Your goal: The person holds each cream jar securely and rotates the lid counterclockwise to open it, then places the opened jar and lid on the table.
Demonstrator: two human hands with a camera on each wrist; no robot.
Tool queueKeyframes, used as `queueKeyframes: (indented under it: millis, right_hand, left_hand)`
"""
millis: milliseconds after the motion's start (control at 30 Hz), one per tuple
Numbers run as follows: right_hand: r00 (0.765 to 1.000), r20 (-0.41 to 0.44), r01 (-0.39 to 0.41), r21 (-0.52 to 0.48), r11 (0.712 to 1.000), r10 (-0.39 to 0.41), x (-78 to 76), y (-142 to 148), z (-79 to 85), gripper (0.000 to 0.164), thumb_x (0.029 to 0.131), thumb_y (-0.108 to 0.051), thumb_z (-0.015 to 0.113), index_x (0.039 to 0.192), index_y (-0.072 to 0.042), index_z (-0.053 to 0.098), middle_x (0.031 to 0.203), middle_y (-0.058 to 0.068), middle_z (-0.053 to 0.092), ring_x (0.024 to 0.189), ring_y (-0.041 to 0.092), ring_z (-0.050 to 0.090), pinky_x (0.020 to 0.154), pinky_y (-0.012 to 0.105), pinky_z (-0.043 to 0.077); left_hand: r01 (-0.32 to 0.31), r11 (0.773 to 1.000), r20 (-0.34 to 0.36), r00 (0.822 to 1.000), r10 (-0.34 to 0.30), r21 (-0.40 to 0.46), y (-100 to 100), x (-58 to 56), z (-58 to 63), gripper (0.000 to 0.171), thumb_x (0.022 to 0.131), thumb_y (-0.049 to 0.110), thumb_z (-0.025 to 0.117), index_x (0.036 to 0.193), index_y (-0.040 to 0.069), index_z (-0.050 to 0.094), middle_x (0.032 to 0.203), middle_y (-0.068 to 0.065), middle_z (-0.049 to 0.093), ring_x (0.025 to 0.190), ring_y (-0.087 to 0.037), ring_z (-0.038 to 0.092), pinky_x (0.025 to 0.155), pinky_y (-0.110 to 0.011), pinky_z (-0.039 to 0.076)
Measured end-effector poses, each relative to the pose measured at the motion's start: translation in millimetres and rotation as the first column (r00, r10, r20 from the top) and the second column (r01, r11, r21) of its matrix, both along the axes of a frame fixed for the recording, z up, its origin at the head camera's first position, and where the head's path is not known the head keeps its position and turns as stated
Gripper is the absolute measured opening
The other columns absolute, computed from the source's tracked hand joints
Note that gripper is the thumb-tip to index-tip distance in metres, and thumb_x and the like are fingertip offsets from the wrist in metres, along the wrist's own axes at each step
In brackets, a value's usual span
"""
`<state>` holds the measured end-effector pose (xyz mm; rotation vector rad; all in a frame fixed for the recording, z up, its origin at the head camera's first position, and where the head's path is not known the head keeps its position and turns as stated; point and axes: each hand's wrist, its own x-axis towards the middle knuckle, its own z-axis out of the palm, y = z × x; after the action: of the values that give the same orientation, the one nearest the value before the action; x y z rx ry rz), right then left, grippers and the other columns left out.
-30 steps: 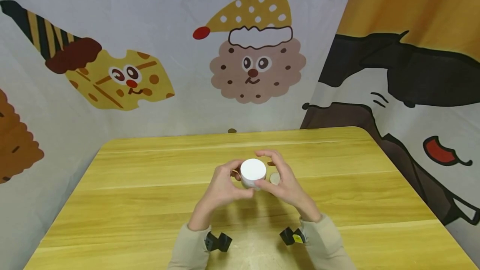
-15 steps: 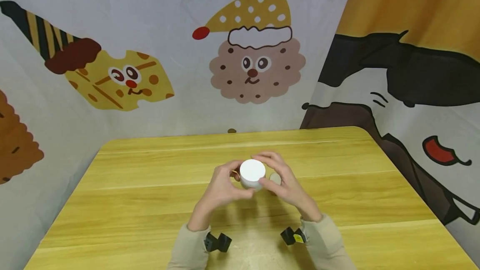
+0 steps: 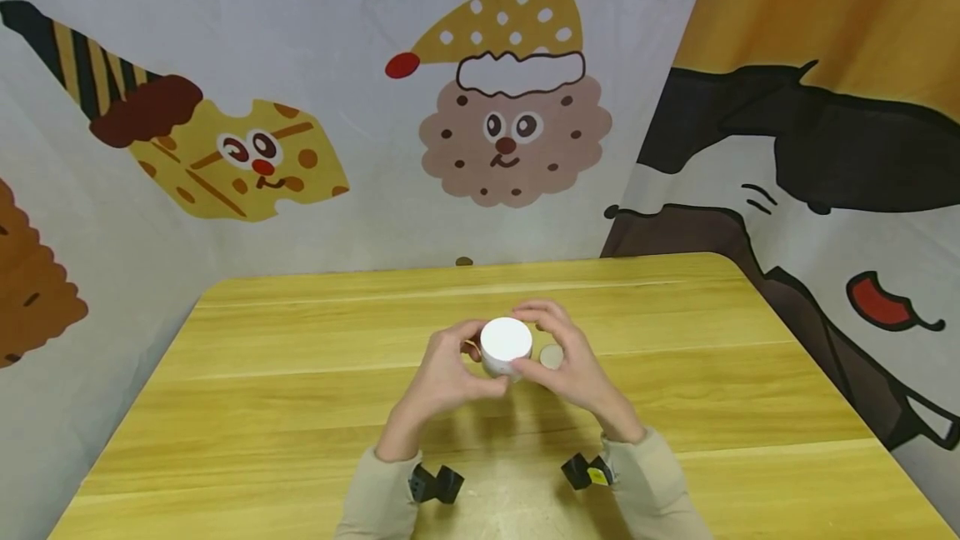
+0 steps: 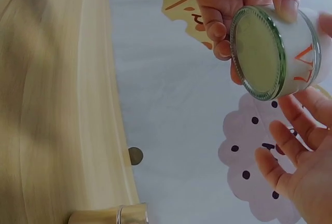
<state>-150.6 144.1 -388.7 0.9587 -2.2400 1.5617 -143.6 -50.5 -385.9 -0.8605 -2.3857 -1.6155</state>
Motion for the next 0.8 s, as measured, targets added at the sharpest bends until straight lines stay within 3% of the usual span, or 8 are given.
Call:
queueKeyframes:
  millis: [133,333,500,800]
  right_hand:
    - [0.998,-0.039,-0.042,-0.004,0.999,0.042,-1.4,1.2,-1.1,0.045,0.075,-0.004,0.071,0.119,0.000,0.059,0.120,0.014,0.054,0.113,0.024,0.045,0.091,0.050,0.036]
    - [0.998,-0.018,-0.059,-0.019,0.998,0.059,-1.2,0.6,-1.5,0.046,0.077,-0.001,0.070,0.121,0.000,0.057,0.119,0.014,0.055,0.110,0.019,0.047,0.085,0.036,0.043]
    - [0.996,0.002,-0.090,-0.103,0.991,0.090,-1.5,-2.0,-2.4,0.048,0.075,0.006,0.068,0.121,0.006,0.054,0.115,0.019,0.055,0.107,0.015,0.049,0.084,0.029,0.045]
    - [0.999,0.003,-0.051,-0.188,0.981,0.053,-0.1,5.4,-0.5,0.048,0.071,0.016,0.068,0.117,0.012,0.053,0.114,0.017,0.059,0.106,0.014,0.054,0.088,0.027,0.046]
  left_hand:
    - [0.010,1.000,-0.004,1.000,-0.010,-0.004,-0.5,0.0,-0.4,0.049,0.063,0.007,0.077,0.109,-0.001,0.063,0.089,-0.003,0.064,0.074,-0.011,0.053,0.062,-0.027,0.051]
    - [0.024,1.000,-0.002,1.000,-0.024,-0.001,-1.1,-1.5,-2.8,0.050,0.064,0.007,0.078,0.110,-0.002,0.062,0.089,-0.006,0.063,0.074,-0.013,0.053,0.062,-0.024,0.050]
    - [0.016,1.000,0.003,1.000,-0.016,-0.008,-2.4,-1.4,-3.2,0.048,0.063,0.007,0.078,0.108,-0.002,0.062,0.089,-0.006,0.063,0.073,-0.014,0.052,0.063,-0.023,0.049]
    - [-0.026,0.999,0.043,0.999,0.027,-0.040,-10.6,0.1,-7.0,0.052,0.063,0.008,0.079,0.112,-0.001,0.062,0.093,-0.006,0.064,0.078,-0.014,0.055,0.064,-0.028,0.051]
